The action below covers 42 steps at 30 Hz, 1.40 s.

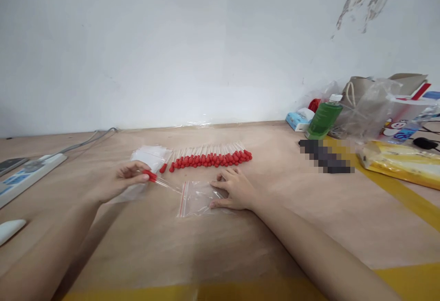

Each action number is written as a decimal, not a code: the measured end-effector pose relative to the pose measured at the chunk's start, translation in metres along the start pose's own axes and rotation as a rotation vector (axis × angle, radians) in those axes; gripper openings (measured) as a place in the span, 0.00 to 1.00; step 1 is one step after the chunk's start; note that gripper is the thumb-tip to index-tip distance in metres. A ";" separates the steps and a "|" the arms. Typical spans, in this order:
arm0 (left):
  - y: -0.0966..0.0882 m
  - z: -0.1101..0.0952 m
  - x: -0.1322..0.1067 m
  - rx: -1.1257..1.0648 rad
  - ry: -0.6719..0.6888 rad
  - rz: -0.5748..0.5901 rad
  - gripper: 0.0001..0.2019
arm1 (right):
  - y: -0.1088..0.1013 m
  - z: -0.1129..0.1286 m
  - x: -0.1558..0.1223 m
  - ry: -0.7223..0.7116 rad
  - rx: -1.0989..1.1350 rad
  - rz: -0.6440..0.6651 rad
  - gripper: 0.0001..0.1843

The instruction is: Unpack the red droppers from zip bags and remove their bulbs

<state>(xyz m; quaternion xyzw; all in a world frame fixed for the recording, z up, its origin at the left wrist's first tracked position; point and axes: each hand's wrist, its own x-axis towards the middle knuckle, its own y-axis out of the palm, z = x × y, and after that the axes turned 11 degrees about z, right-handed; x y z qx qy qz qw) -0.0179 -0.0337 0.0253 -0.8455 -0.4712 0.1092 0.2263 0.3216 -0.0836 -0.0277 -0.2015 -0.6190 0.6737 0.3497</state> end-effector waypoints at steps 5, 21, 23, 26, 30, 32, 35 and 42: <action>-0.017 0.016 0.006 -0.100 0.040 -0.648 0.17 | 0.001 -0.001 0.000 0.001 0.028 -0.011 0.33; 0.037 0.039 0.053 0.753 0.213 -0.360 0.12 | 0.002 -0.001 0.001 0.010 0.032 -0.011 0.33; 0.038 0.035 0.049 0.736 0.223 -0.384 0.13 | 0.003 -0.002 0.001 0.006 0.030 -0.012 0.33; 0.049 0.025 0.040 0.706 0.278 -0.437 0.13 | 0.002 -0.001 0.001 0.003 0.025 -0.011 0.34; 0.077 0.005 0.023 0.579 0.276 -0.299 0.11 | 0.000 0.003 0.003 -0.006 0.009 0.001 0.33; 0.091 -0.002 0.015 0.499 0.216 -0.197 0.11 | 0.000 0.005 0.006 -0.026 -0.005 0.009 0.32; 0.103 -0.005 0.008 0.386 0.129 -0.048 0.16 | 0.001 0.009 0.010 -0.061 -0.036 0.020 0.33; 0.095 -0.001 0.001 0.153 -0.088 0.132 0.16 | 0.001 0.025 0.008 -0.034 0.040 -0.033 0.22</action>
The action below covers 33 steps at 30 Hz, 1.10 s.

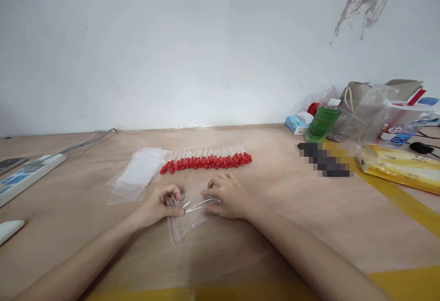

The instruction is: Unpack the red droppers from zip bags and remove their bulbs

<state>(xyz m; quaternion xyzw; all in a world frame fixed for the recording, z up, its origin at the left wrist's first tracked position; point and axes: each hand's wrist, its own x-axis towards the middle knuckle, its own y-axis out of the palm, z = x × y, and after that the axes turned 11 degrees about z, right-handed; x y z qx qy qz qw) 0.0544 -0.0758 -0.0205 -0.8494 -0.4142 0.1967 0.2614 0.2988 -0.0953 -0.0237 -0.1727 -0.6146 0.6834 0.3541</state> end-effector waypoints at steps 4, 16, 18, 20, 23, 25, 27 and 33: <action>-0.023 -0.008 -0.010 -0.011 -0.041 0.206 0.10 | 0.011 -0.002 -0.002 -0.023 -0.027 -0.095 0.19; -0.120 0.088 -0.025 0.254 -0.334 -0.602 0.16 | 0.019 -0.024 -0.003 0.033 -0.013 -0.230 0.11; -0.120 0.095 -0.024 0.389 -0.348 -0.575 0.13 | 0.020 -0.023 -0.003 0.042 0.001 -0.223 0.11; -0.117 0.088 -0.022 0.520 -0.292 -0.688 0.13 | 0.020 -0.023 -0.002 0.047 0.014 -0.221 0.11; -0.098 0.059 -0.018 0.734 -0.041 -0.941 0.12 | 0.020 -0.024 -0.002 0.051 0.024 -0.218 0.11; -0.073 0.034 -0.015 0.684 0.170 -0.901 0.10 | 0.020 -0.024 -0.002 0.061 0.034 -0.207 0.12; -0.043 0.012 -0.012 0.629 0.356 -0.634 0.10 | 0.019 -0.024 -0.002 0.070 0.053 -0.180 0.13; 0.008 -0.003 -0.004 0.616 0.331 0.096 0.22 | 0.021 -0.026 -0.003 0.087 0.115 -0.138 0.16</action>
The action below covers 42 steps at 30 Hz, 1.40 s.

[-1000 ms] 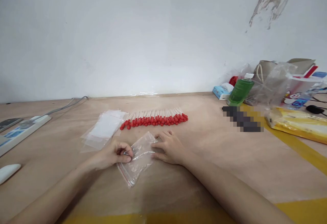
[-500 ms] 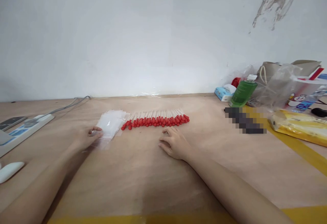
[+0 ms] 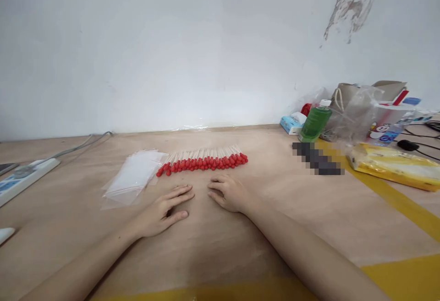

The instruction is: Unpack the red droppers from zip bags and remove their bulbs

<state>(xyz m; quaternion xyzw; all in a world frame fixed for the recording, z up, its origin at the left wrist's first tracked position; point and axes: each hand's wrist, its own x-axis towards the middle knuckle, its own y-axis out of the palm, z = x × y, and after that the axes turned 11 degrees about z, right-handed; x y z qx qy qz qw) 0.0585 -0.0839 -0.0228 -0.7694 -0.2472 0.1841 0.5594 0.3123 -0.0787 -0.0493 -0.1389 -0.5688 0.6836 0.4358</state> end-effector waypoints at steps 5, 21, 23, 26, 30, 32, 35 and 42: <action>0.000 0.008 0.000 -0.061 -0.042 -0.020 0.22 | 0.001 -0.002 0.001 -0.016 0.024 -0.011 0.15; -0.013 0.035 0.034 0.142 -0.183 -0.548 0.11 | -0.001 -0.001 0.001 -0.022 0.020 -0.001 0.14; -0.020 0.043 0.047 0.204 -0.225 -0.543 0.13 | -0.002 -0.001 0.001 -0.017 0.020 0.006 0.14; -0.025 0.050 0.058 0.221 -0.267 -0.484 0.12 | -0.003 -0.001 0.000 -0.016 0.022 0.016 0.15; -0.023 0.057 0.062 -0.017 -0.294 -0.532 0.10 | -0.003 0.000 0.001 -0.024 0.023 0.008 0.14; -0.022 0.059 0.062 -0.111 -0.325 -0.595 0.11 | -0.003 0.000 0.001 -0.028 0.022 0.005 0.14; -0.020 0.057 0.060 -0.164 -0.386 -0.690 0.14 | -0.002 -0.001 0.001 -0.038 0.015 -0.001 0.14; -0.005 0.038 0.025 -0.408 -0.181 -0.656 0.13 | 0.001 -0.001 0.000 0.007 -0.001 -0.143 0.33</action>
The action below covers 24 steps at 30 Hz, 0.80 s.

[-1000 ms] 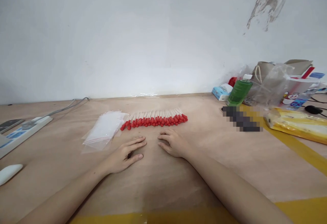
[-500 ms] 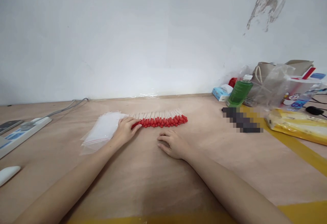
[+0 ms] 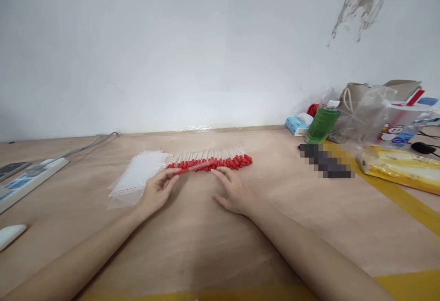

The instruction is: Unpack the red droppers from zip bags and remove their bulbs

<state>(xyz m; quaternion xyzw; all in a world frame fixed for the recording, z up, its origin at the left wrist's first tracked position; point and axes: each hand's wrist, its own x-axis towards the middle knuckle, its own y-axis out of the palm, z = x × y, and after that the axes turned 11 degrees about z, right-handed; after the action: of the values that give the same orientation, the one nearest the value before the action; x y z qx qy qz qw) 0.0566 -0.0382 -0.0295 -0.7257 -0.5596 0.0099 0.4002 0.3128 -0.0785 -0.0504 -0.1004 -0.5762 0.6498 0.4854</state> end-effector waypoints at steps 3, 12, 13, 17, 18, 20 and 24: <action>-0.001 0.001 -0.016 -0.039 0.035 0.210 0.12 | 0.001 0.003 0.001 -0.008 -0.084 -0.087 0.40; 0.004 0.005 -0.018 -0.111 0.061 0.316 0.11 | 0.004 0.007 0.011 -0.103 -0.183 0.003 0.16; 0.003 0.004 -0.019 -0.104 0.072 0.320 0.11 | 0.005 0.008 0.013 -0.110 -0.190 0.011 0.15; -0.002 -0.005 -0.019 -0.042 0.117 0.332 0.12 | 0.009 0.015 0.023 -0.133 -0.201 0.017 0.13; -0.002 -0.009 -0.018 -0.011 0.116 0.340 0.14 | 0.009 0.017 0.025 -0.130 -0.200 0.011 0.13; -0.001 -0.017 -0.016 0.058 0.095 0.357 0.16 | 0.009 0.020 0.027 -0.122 -0.199 -0.002 0.13; 0.007 -0.023 -0.010 0.140 0.047 0.397 0.11 | 0.008 0.022 0.025 -0.140 -0.209 -0.021 0.14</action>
<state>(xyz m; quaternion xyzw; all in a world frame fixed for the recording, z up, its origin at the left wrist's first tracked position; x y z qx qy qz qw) 0.0694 -0.0597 -0.0225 -0.7921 -0.3942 0.1105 0.4527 0.2810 -0.0727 -0.0392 -0.0987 -0.6741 0.5865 0.4380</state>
